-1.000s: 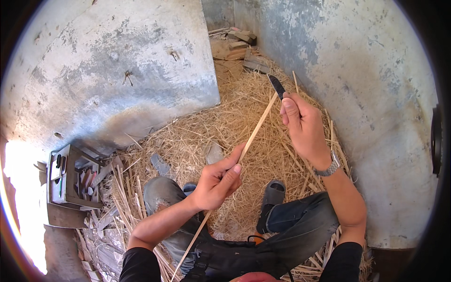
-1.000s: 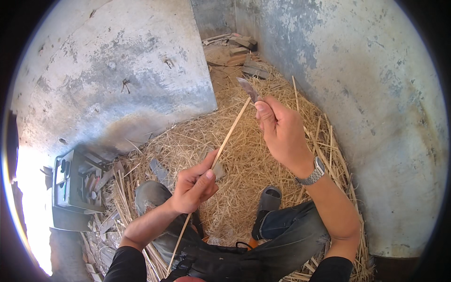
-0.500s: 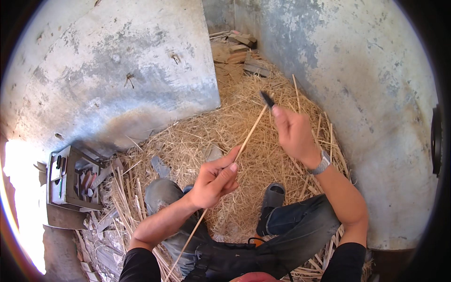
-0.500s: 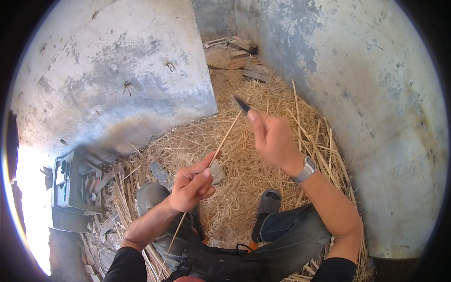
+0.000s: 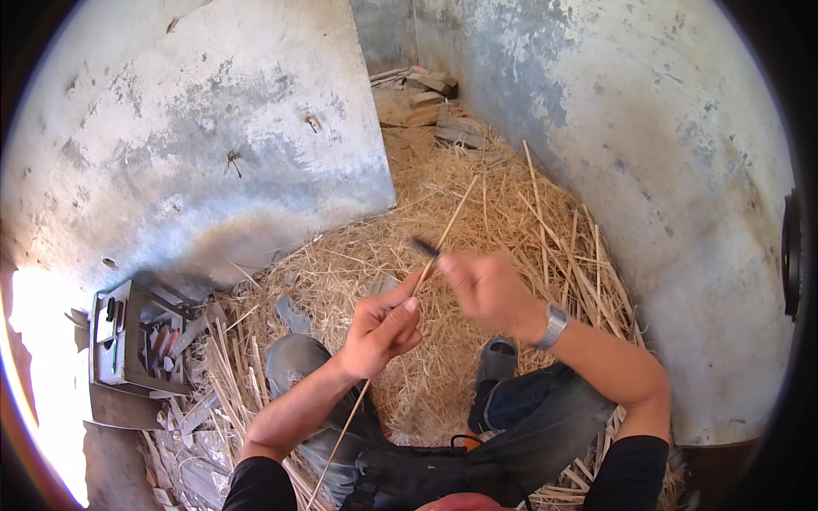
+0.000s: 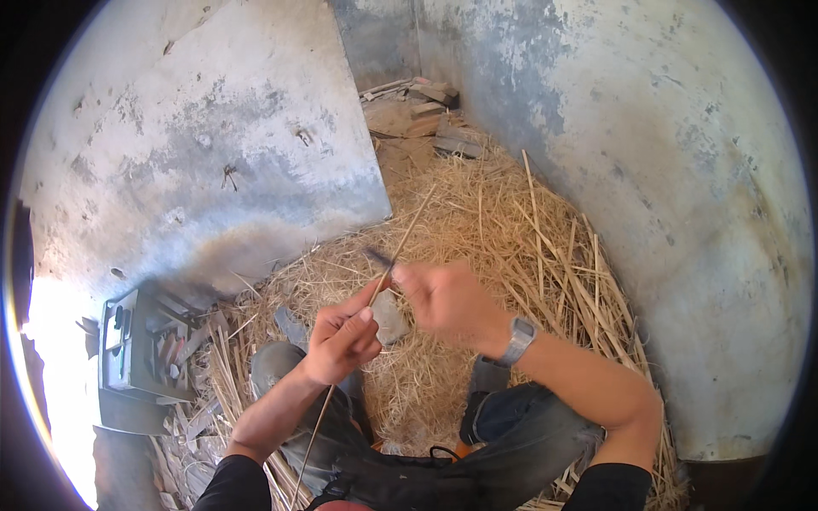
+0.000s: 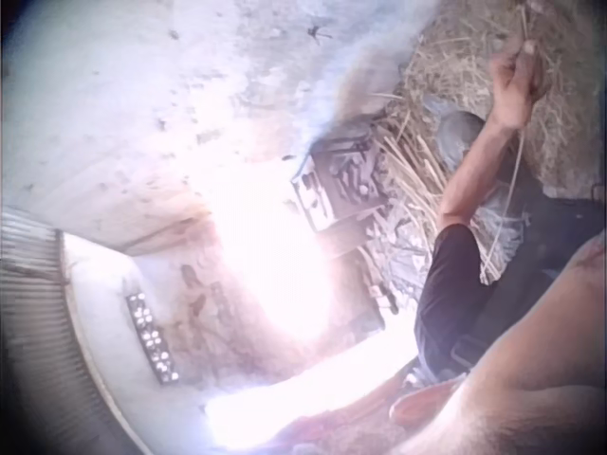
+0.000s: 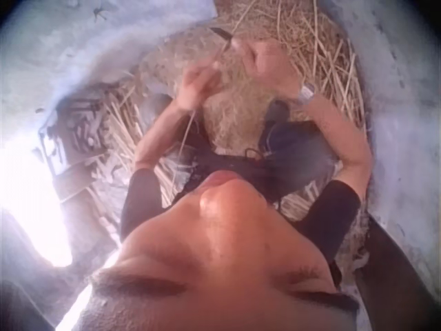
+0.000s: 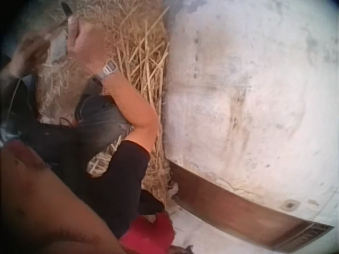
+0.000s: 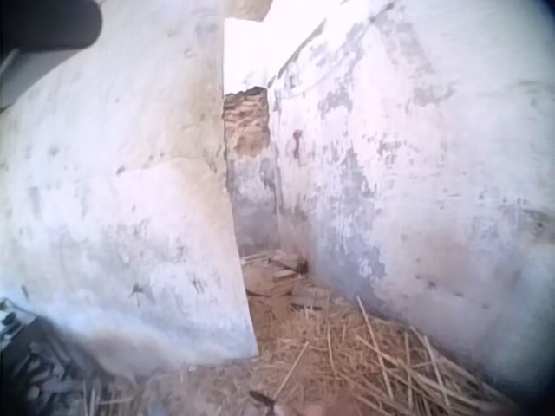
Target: The person uses a small knife to shave and strip layers from a long bamboo stalk while sitting on a straw-covered floor.
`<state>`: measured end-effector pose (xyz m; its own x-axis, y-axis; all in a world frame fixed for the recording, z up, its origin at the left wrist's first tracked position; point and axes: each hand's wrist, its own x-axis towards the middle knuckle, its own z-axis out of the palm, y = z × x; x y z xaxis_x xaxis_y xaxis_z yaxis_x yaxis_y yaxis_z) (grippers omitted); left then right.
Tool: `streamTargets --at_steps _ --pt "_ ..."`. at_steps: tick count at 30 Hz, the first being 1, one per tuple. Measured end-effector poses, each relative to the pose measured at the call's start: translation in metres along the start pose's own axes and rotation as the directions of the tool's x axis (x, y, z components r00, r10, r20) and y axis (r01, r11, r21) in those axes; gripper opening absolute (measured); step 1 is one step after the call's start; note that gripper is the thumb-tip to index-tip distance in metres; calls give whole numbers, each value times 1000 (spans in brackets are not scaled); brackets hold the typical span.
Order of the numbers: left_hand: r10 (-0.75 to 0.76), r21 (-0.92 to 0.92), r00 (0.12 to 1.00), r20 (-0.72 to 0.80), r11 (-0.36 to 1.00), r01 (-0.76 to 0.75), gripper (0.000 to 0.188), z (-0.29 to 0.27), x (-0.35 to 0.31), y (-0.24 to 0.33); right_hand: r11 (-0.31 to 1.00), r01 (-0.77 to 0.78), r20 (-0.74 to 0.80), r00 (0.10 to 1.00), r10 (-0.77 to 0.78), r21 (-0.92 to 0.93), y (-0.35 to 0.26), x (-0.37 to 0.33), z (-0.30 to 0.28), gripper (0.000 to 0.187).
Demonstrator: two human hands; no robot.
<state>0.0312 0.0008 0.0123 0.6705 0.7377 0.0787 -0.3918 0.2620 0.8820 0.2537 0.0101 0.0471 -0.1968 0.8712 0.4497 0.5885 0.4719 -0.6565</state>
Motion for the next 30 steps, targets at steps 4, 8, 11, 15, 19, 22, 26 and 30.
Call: streamTargets --at_steps 4,8,11,15,19,22,26,30 --pt "-30 -10 999 -41 1000 29 49 7 5 11 997 58 -126 991 -52 44 0 14 -7 43" --pt "-36 -25 999 -23 999 35 49 12 2 7 997 29 -325 945 -51 -71 13 23 -19 43" --pt "-51 -79 996 -72 996 45 49 5 2 9 999 40 -97 995 -39 10 -2 -1 8 42" --pt "-49 -74 998 -43 996 46 47 0 2 13 981 183 -75 979 -187 -63 6 11 -5 42" --pt "-62 -66 998 -13 996 61 47 2 0 8 995 -88 -188 979 79 -39 16 20 -21 40" --pt "-75 -133 996 -42 989 69 47 5 3 11 999 20 -163 986 -24 -28 4 -4 9 42" --pt "-24 -121 998 -63 992 16 45 -6 1 11 987 159 -37 986 -160 -21 -2 -1 12 43" --pt "88 272 993 -81 960 -63 47 -7 -3 0 995 -94 -143 985 95 12 12 23 -18 43"
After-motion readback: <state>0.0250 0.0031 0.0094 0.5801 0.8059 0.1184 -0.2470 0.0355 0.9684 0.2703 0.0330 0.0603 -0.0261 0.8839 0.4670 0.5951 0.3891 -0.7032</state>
